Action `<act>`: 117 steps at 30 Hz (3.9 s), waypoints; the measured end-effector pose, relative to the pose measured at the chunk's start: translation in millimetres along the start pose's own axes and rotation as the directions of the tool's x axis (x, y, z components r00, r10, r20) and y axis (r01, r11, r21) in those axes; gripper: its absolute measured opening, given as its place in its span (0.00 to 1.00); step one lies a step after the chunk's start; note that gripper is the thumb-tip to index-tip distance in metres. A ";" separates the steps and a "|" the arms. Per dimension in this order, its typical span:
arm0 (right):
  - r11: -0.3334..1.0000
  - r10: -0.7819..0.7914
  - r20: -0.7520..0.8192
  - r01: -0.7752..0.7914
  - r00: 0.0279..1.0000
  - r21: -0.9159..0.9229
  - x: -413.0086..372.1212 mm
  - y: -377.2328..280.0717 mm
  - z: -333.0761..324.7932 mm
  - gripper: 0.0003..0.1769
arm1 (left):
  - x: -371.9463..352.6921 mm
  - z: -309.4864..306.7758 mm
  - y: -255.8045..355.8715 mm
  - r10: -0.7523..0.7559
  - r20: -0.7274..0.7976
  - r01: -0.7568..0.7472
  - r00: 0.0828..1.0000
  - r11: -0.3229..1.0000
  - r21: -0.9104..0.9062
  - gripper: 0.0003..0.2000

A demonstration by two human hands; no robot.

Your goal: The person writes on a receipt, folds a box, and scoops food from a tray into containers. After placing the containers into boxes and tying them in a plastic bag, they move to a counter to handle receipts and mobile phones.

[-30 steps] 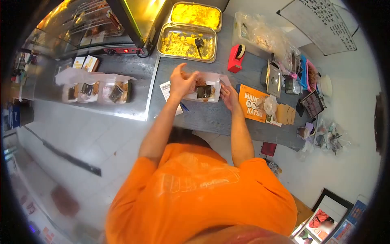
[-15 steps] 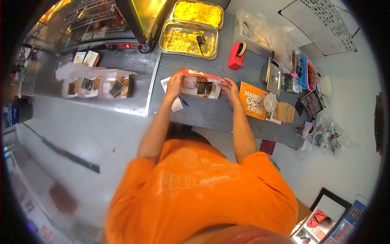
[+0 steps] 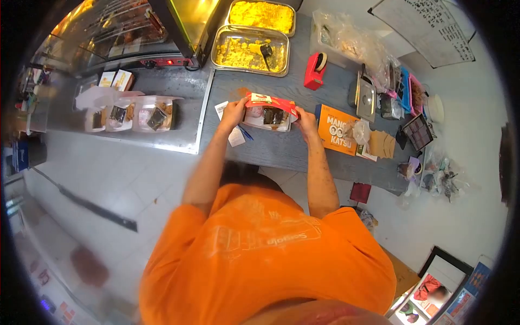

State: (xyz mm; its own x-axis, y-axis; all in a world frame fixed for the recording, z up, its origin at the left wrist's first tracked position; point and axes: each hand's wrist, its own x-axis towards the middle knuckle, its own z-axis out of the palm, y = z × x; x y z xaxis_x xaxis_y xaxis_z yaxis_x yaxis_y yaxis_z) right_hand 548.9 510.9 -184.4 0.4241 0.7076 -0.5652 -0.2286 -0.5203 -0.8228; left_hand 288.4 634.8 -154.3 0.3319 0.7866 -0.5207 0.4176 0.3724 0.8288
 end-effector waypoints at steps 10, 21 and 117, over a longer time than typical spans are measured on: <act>0.997 -0.059 -0.030 0.057 0.998 -0.057 -23.7 -14.2 11.8 0.19 | -8.7 9.8 -15.4 0.311 -0.050 -0.298 0.949 0.938 0.178 0.26; 0.986 -0.151 -0.088 0.144 0.985 -0.078 -12.0 18.3 11.1 0.15 | 5.9 11.8 -39.4 0.308 -0.006 -0.305 0.951 0.943 0.134 0.20; 0.889 0.052 0.019 -0.055 0.998 0.454 61.3 -72.3 -84.0 0.16 | 105.1 185.3 163.8 0.786 0.145 -0.737 0.601 0.475 0.480 0.03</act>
State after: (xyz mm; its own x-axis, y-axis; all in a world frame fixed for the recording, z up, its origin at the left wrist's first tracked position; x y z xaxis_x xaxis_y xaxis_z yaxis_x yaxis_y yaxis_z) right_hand 664.9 551.7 -154.6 0.3946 0.6886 -0.6083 -0.6246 -0.2846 -0.7273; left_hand 548.5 687.2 -111.2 0.6507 0.6936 0.3089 0.3598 -0.6400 0.6789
